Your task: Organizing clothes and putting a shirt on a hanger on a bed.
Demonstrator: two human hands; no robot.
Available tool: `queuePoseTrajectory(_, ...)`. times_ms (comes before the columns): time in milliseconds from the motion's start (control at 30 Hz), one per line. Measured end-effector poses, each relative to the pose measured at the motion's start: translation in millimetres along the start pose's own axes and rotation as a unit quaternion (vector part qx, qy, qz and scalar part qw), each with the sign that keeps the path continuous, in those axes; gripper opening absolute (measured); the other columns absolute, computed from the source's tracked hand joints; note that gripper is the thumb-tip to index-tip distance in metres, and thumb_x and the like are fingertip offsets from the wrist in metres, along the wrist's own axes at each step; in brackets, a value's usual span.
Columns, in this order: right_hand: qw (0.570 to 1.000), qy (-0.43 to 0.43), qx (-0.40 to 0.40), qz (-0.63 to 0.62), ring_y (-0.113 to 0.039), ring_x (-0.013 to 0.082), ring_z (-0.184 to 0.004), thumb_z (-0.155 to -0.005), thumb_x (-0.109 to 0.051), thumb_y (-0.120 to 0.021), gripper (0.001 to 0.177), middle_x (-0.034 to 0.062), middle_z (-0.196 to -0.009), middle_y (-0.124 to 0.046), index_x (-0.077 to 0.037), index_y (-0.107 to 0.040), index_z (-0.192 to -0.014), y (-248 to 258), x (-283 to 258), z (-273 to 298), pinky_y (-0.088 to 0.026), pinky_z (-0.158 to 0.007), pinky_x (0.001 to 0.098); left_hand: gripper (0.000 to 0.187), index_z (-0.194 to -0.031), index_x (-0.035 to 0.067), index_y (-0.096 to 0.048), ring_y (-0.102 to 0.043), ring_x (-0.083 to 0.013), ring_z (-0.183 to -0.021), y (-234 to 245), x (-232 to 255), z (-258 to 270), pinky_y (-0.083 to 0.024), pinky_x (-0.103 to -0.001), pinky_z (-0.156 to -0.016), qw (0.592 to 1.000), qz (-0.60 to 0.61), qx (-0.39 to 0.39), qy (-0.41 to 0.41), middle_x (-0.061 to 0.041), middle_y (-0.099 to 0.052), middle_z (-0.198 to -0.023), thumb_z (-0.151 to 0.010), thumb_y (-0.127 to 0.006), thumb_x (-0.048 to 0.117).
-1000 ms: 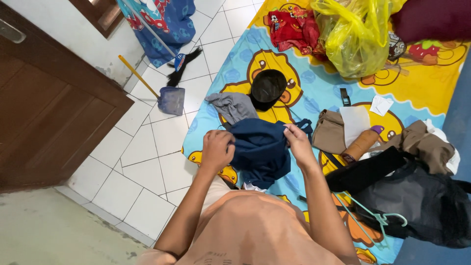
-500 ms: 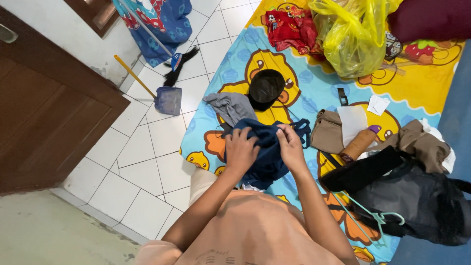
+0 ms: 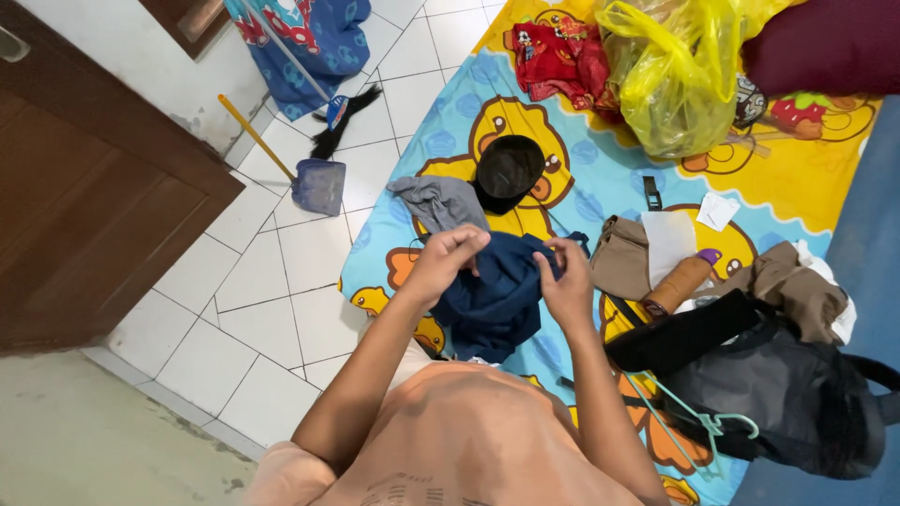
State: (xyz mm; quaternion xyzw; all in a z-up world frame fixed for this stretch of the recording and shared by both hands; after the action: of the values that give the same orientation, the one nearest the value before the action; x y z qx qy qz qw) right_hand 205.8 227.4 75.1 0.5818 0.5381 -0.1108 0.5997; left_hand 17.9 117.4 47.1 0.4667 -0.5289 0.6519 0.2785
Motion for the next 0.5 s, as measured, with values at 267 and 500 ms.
queuePoseTrajectory(267,0.989,0.147,-0.018,0.006,-0.054,0.0192,-0.069,-0.086,-0.007,-0.079,0.022,0.0073,-0.082,-0.055,-0.003,-0.07,-0.106,0.8,-77.6,12.8,-0.045,-0.062,0.0306,0.024,-0.095,0.005,-0.066,-0.065,-0.0096,-0.063,-11.6,3.9,-4.7,-0.05,-0.024,-0.06,0.993,0.095,0.039,0.066,-0.001,-0.065,-0.073,-0.1,-0.068,0.028)
queuePoseTrajectory(500,0.997,0.066,-0.048,-0.008,-0.05,0.0155,-0.062,-0.086,-0.008,-0.08,0.017,0.0051,-0.071,-0.05,0.001,-0.069,-0.095,-19.1,-47.4,7.6,-0.041,-0.058,0.0291,0.027,-0.112,0.002,-0.073,-0.057,-0.0095,-0.078,5.2,-19.9,-4.7,-0.049,-0.026,-0.07,0.984,-0.156,0.064,-0.057,-0.002,-0.069,-0.09,-0.1,-0.076,0.026)
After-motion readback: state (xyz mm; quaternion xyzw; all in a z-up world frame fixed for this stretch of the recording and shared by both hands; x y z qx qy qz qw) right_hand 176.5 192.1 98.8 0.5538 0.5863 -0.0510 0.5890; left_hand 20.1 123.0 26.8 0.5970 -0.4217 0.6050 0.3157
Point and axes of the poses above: each hand's wrist, its own z-axis away from the middle knuckle, its own y-axis out of the back of the hand, x = y × z, the point moved 4 cm from there along -z, towards the middle knuckle
